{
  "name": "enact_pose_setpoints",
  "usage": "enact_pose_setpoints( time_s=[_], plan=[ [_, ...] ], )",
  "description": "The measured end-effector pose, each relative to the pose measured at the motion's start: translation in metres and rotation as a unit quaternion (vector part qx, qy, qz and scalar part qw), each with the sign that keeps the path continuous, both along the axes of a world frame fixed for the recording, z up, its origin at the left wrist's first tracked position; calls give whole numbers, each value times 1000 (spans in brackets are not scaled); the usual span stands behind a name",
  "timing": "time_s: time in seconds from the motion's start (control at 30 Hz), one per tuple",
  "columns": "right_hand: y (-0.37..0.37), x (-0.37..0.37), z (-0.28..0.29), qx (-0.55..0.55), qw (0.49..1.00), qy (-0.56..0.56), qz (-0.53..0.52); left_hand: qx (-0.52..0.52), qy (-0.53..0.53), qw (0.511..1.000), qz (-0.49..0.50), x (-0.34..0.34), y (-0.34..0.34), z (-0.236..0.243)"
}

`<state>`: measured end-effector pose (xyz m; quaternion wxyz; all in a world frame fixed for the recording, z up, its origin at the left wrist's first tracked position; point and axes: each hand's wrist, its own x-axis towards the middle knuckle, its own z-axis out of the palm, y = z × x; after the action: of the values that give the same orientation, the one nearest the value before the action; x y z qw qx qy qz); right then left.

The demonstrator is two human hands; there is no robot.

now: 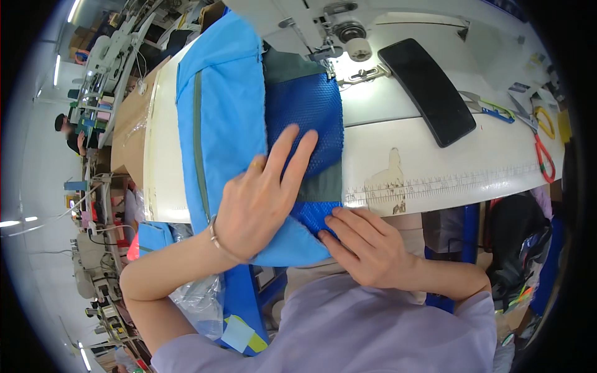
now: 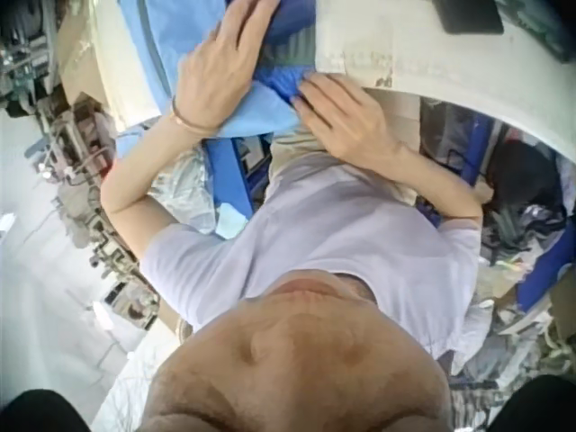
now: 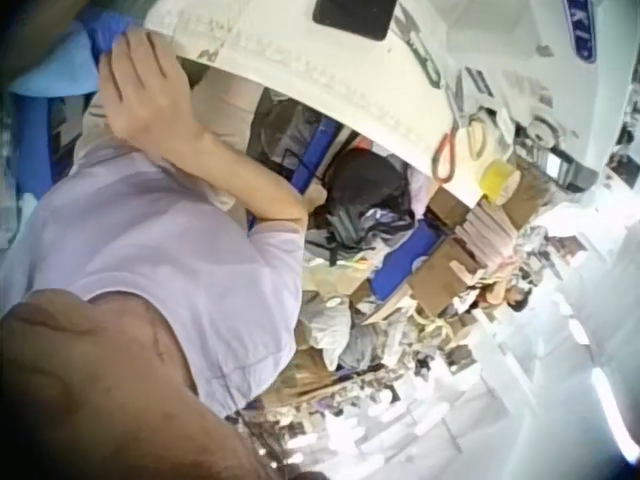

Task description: The person aligns a blue mesh fabric strip along the edge of a light blue bag and sews it using a sewing machine. They repeatedly adjust the fabric and rotate the bag to guide the material under the needle, ensuring the seam is straight.

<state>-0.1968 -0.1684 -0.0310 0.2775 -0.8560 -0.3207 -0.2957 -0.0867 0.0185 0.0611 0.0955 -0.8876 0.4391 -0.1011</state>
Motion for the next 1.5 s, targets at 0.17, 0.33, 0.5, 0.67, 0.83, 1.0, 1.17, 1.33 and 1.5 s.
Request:
enact_pose_setpoints(
  time_s=[0.17,0.33,0.5,0.67,0.83,1.0,1.17,1.33,1.5],
  plan=[
    [4,-7,7,22,999,-23,-18,-112,-134,971,-166,20,-8,-11],
    [3,-8,8,31,999,-24,-25,-159,31,973,-162,22,-3,-3],
    [1,-8,6,15,999,-27,-11,-102,71,974,-190,18,-9,-17],
    [0,-11,9,12,1000,-4,-7,-23,146,977,-153,21,-30,1],
    [1,-12,17,-20,1000,-10,-15,-30,240,949,-204,39,-44,19],
    [2,-12,19,-39,999,-25,-16,-20,217,944,-249,66,-49,5],
    [0,-9,20,-65,997,-42,-10,70,200,928,-308,71,-58,-2],
    [-1,-12,7,-46,999,-27,-8,32,246,934,-259,56,-42,-10],
    [-2,-14,-8,-31,999,-40,-15,-108,242,954,-142,12,-13,-7]
  ],
)
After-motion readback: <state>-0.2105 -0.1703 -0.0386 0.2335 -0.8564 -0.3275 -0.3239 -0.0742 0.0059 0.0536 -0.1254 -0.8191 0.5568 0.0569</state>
